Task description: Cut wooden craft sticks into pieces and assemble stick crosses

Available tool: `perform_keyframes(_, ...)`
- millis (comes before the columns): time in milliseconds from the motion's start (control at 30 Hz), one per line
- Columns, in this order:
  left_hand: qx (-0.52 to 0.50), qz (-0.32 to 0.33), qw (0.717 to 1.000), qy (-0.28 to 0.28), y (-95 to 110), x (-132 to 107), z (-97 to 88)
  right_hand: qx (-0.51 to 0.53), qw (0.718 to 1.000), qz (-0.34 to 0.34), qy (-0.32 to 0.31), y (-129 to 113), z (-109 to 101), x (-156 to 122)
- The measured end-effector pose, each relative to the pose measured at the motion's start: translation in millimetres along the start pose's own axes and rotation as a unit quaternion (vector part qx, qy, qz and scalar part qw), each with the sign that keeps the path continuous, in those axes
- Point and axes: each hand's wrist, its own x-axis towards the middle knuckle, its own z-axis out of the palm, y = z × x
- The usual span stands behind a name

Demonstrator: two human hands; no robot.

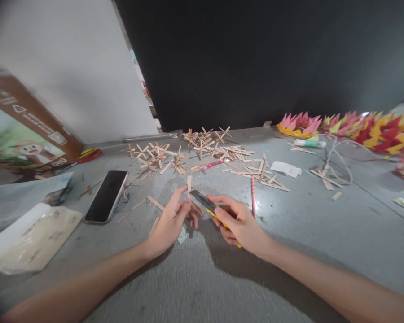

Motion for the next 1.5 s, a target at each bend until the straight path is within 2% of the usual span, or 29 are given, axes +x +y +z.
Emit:
perform_keyframes(467, -0.010, -0.008, 1.000, 0.004, 4.8, -0.8, 0.9, 0.029, 0.999, 0.037, -0.006, -7.6, 0.0, 2.1)
perform_keyframes(567, -0.014, -0.003, 1.000, 0.005, 4.2, -0.7, 1.2, -0.012, 1.000, 0.009, -0.007, -4.0, -1.8, 2.1)
perform_keyframes(633, -0.011, 0.000, 1.000, 0.005, 2.9, -1.0, 1.6, -0.061, 0.997, -0.042, 0.009, -0.8, -2.7, 0.6)
perform_keyframes(700, -0.010, 0.000, 1.000, 0.006, 1.4, -1.5, 2.3, -0.130, 0.986, -0.102, 0.035, 1.9, -3.0, -2.0)
perform_keyframes(767, -0.005, -0.003, 1.000, 0.009, 0.1, -2.1, 2.9, -0.224, 0.961, -0.150, 0.065, 4.2, -3.1, -4.7)
perform_keyframes(867, 0.014, 0.001, 1.000, 0.020, -1.3, -2.7, 3.6, -0.338, 0.918, -0.184, 0.099, 7.2, -3.1, -6.5)
perform_keyframes(933, 0.027, 0.006, 0.999, 0.027, -1.9, -2.7, 3.7, -0.371, 0.904, -0.187, 0.103, 9.0, -3.1, -5.9)
perform_keyframes(1133, 0.043, 0.004, 0.998, 0.034, -3.0, -2.6, 2.3, -0.414, 0.879, -0.210, 0.110, 9.9, -1.2, -2.8)
perform_keyframes(1233, 0.065, 0.002, 0.997, 0.039, -5.3, -3.5, 1.1, -0.420, 0.877, -0.205, 0.108, 8.8, 1.9, -5.6)
perform_keyframes(1500, 0.213, 0.024, 0.975, 0.054, -6.1, -7.2, -0.6, -0.446, 0.867, -0.196, 0.107, -0.1, 14.2, -16.1)
